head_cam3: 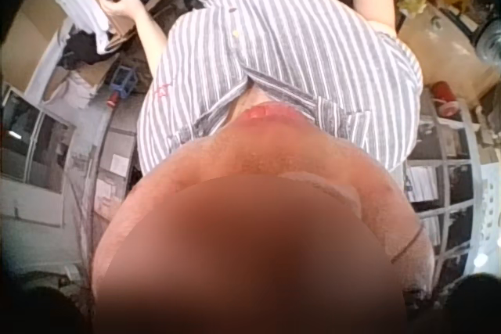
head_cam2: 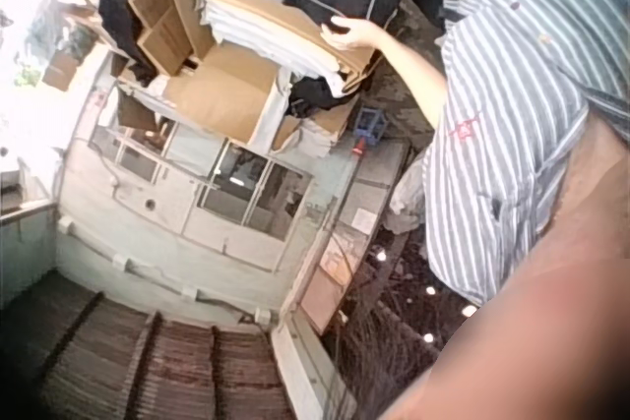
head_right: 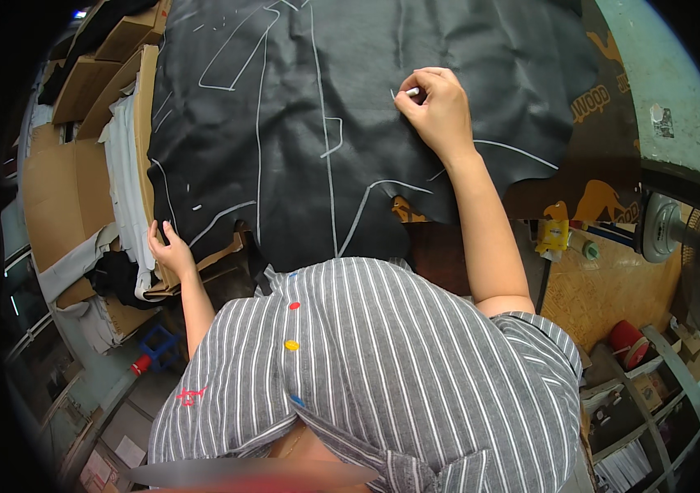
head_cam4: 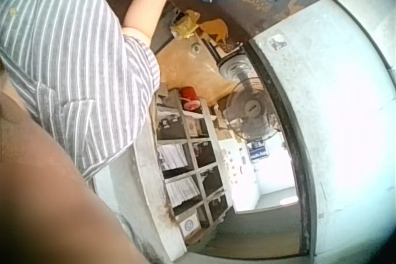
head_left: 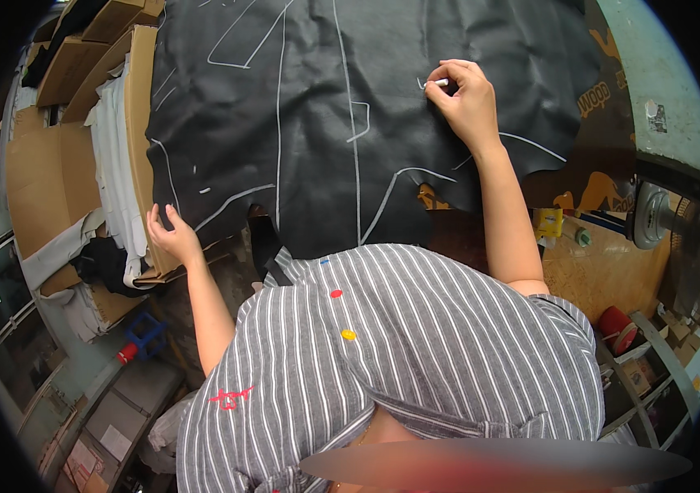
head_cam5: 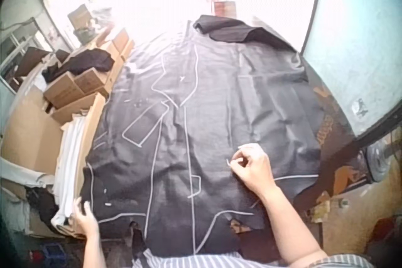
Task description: The person unfolds a large piece of black fabric on a table and uses a white marker to draw pattern outlines and markings on the surface. The person briefly pauses to handle a small paper note before continuing to mark the fabric.
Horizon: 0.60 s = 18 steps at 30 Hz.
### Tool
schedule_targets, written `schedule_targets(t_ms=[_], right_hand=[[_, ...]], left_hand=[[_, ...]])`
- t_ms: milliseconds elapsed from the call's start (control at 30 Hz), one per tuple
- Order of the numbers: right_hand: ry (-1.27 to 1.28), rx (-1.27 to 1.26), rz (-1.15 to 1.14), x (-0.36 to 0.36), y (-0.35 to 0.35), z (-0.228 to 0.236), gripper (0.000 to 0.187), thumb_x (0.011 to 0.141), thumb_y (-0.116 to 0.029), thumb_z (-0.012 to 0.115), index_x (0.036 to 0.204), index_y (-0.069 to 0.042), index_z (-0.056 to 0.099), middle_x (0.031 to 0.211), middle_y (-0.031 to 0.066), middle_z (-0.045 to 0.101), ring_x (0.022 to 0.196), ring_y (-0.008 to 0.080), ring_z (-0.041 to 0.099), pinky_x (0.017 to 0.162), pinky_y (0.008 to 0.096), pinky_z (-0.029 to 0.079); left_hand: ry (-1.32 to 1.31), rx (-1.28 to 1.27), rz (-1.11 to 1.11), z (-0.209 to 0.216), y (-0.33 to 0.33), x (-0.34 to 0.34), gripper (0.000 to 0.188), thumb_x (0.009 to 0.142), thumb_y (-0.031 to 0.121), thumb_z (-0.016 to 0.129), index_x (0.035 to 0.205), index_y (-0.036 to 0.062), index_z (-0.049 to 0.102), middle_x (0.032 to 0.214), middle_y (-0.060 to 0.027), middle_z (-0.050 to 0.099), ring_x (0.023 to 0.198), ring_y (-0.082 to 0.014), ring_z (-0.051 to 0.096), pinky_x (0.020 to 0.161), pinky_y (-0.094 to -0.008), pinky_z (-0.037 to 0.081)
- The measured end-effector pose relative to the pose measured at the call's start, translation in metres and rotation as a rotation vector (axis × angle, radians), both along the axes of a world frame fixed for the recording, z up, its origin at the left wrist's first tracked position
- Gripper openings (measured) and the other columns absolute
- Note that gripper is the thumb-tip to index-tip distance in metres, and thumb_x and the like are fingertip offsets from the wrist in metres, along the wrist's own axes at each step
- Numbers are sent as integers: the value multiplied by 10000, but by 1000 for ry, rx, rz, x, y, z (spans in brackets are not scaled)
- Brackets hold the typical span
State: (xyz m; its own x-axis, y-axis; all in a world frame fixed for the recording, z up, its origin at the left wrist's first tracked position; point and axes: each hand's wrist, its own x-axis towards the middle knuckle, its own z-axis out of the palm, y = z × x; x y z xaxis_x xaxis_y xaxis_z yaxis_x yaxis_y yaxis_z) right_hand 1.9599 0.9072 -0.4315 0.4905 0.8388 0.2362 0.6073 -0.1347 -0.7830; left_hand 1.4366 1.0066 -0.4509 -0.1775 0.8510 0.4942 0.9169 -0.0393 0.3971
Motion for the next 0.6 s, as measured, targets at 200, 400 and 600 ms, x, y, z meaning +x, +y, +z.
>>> schedule_targets(t_ms=[200, 400, 600], right_hand=[[39, -7, -40, 2, 7, 4, 138, 752, -171, 726, 816, -49, 722, 822, 79, 676, 844, 210, 634, 705, 338, 516], [-25, -23, -72, 1, 7, -2, 155, 760, -196, 720, 818, -52, 728, 790, 74, 672, 808, 219, 622, 722, 349, 511], [132, -33, -25, 9, 21, 8, 199, 765, -228, 723, 842, -45, 734, 755, 81, 665, 720, 205, 624, 674, 334, 500]], left_hand=[[-118, -33, 75, -4, 14, -12, 400, 963, 298, 622, 1227, -2, 616, 1282, -171, 611, 1235, -331, 541, 1071, -428, 384], [-225, -112, 173, -16, 24, -11, 482, 995, 390, 552, 1255, -14, 592, 1278, -192, 619, 1201, -360, 562, 1036, -433, 413], [-150, -67, 214, -29, 26, -10, 497, 989, 395, 564, 1261, -20, 584, 1247, -220, 628, 1159, -381, 586, 999, -441, 439]])
